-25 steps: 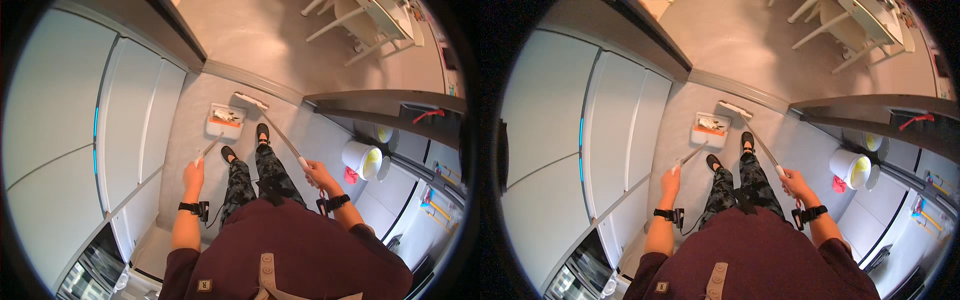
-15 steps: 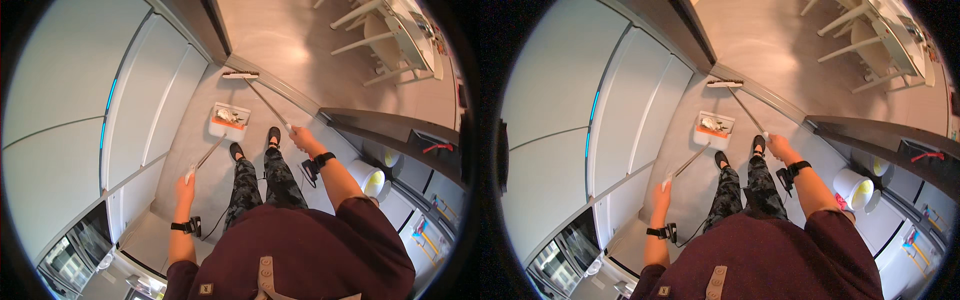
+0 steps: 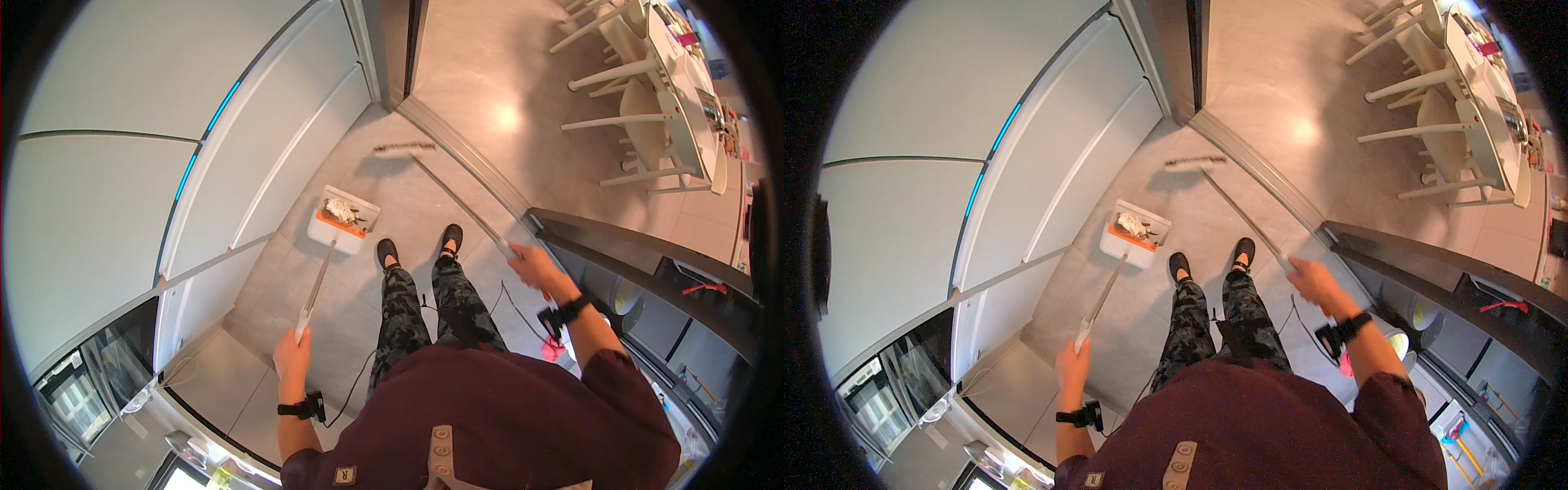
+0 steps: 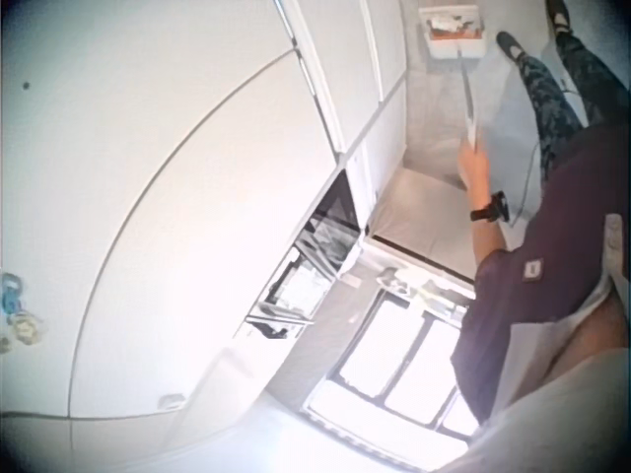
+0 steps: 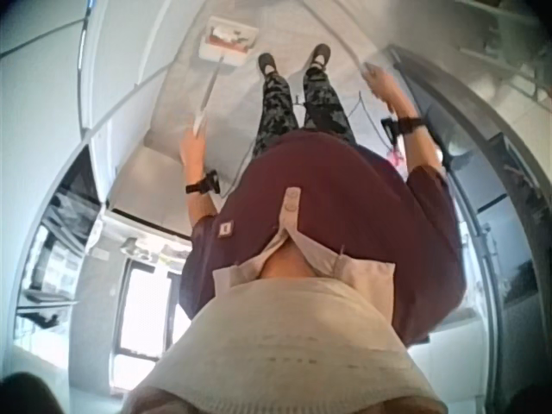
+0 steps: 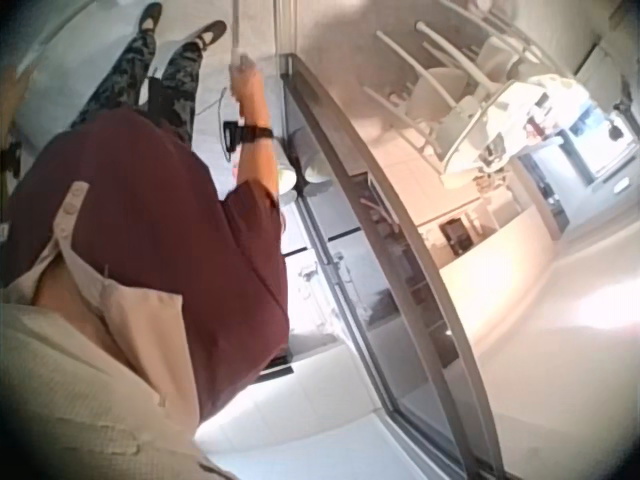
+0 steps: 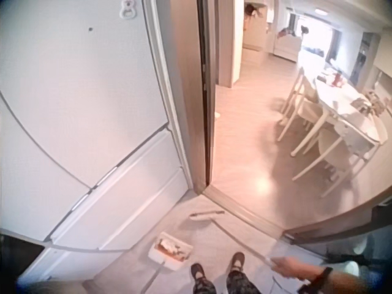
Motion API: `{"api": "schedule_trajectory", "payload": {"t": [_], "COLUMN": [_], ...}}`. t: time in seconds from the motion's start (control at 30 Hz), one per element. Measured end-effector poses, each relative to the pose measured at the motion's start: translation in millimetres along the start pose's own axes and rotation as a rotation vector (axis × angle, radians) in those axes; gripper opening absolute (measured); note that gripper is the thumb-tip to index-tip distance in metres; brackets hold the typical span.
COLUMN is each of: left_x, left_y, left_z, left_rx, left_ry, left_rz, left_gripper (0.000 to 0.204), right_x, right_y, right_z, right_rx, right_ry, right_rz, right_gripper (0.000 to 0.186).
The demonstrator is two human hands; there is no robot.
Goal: The person sweeps the floor with a broom, collects debris into a dustpan, empties the dustpan into a bin, and then washes their hands at a sink.
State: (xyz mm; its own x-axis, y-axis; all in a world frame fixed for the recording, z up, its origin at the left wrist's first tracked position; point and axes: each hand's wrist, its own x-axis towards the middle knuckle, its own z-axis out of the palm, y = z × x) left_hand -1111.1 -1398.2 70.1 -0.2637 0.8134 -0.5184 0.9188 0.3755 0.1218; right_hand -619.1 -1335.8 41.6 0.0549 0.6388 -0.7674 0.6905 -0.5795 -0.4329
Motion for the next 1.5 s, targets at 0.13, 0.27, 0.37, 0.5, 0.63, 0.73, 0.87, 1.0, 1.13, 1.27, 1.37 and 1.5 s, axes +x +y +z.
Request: {"api": "schedule_trajectory", "payload": {"t": [0.13,0.27,0.37,0.5,0.63,0.73,0.87,1.0,1.13,1.27,1.37,1.5], "left_x": [-11.3,-18.8,-22.1,-18.1,-3.5,17.2,45.3,65.7,92.2,118.2,128.1,139.8], "left_y": [-14.7,-29.8,-37.8,-44.3,-59.2,-47.3,-40.2,-9.2,17.2,44.4,79.2,109.1], "left_z": [-5.8,-0.5,5.0,-0.7,-2.3,-16.2,-15.4,-20.8,-16.1,1.9,13.5,12.2], "left_rx": [-0.095,-0.062,-0.006,0.004,0.002,0.018,0.095,0.204,0.311,0.33,0.406,0.438], "left_ry": [0.016,0.011,0.004,0.011,-0.042,-0.101,-0.139,-0.169,-0.113,-0.104,-0.098,-0.109], "left_rz": [-0.137,-0.207,-0.184,-0.186,-0.085,0.004,0.205,0.409,0.618,0.706,0.805,0.821], "left_gripper": [0.039,0.039,0.04,0.041,0.041,0.04,0.04,0.041,0.043,0.042,0.042,0.041], "right_x": [102.8,161.7,178.1,125.1,28.4,-32.2,-91.2,-149.6,-172.4,-150.8,-119.4,-104.9], "right_y": [-55.3,-108.5,-82.4,-29.3,33.9,77.4,127.1,94.9,115.3,132.5,143.1,87.7], "right_z": [21.5,62.9,96.2,86.0,81.8,94.6,117.7,116.5,163.6,196.5,219.6,257.7], "right_rx": [0.013,0.042,0.038,0.11,-0.155,-0.098,-0.195,0.399,0.918,1.113,1.354,1.053], "right_ry": [-0.006,-0.001,0.063,-0.032,-0.025,0.032,0.204,0.089,0.203,0.299,0.383,0.203], "right_rz": [-0.101,0.019,0.066,0.004,0.099,0.211,0.066,0.475,0.568,0.645,0.584,0.578], "right_gripper": [0.025,0.024,0.024,0.017,0.02,0.025,0.034,0.03,0.026,0.027,0.019,0.016]}}
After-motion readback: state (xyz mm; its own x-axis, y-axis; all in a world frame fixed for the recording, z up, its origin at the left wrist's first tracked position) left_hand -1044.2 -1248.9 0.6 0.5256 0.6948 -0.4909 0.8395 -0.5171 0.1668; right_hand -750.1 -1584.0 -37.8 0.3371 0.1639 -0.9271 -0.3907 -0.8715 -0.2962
